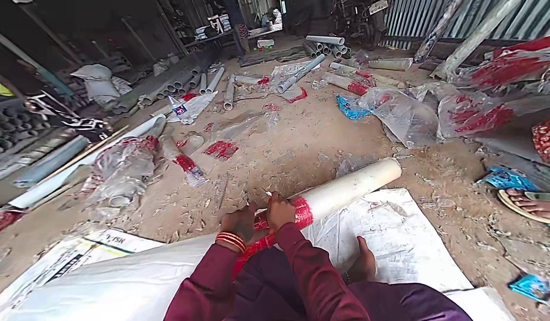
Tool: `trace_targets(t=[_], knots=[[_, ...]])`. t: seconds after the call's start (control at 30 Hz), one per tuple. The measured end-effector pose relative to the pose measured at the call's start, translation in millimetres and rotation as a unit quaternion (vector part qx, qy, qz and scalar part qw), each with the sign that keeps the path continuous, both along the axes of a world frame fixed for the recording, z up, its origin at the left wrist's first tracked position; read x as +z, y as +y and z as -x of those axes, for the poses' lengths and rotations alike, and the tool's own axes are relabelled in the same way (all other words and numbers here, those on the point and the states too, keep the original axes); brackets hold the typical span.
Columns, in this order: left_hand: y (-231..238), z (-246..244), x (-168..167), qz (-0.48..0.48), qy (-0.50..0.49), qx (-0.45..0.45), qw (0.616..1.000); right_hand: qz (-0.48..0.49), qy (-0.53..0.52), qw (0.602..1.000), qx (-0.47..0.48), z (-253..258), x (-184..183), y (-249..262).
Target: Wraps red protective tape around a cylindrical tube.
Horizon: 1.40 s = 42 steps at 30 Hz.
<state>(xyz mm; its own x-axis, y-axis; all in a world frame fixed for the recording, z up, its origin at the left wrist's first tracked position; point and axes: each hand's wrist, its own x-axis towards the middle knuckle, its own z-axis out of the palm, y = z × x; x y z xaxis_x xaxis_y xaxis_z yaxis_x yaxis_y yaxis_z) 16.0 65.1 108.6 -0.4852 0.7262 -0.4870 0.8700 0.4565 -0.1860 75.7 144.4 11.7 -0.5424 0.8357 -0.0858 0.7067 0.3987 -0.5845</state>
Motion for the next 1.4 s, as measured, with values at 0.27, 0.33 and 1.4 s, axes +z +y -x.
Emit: trace_targets(t=[0.27,0.33,1.4], knots=[[-55.9,-3.4,-88.8,-0.282,0.189,-0.104,0.935,-0.008,0.009,1.0,-0.012,6.0,-3.1,4.7],[-57.6,0.9,-93.4,-0.306,0.192,-0.126,0.924,-0.039,0.037,0.998,-0.028,6.6,-8.7,2.3],[-49.4,34.3,-72.1,-0.252,0.055,-0.149,0.955,0.084,0.246,0.956,-0.139,-89.2,-93.9,-81.6]])
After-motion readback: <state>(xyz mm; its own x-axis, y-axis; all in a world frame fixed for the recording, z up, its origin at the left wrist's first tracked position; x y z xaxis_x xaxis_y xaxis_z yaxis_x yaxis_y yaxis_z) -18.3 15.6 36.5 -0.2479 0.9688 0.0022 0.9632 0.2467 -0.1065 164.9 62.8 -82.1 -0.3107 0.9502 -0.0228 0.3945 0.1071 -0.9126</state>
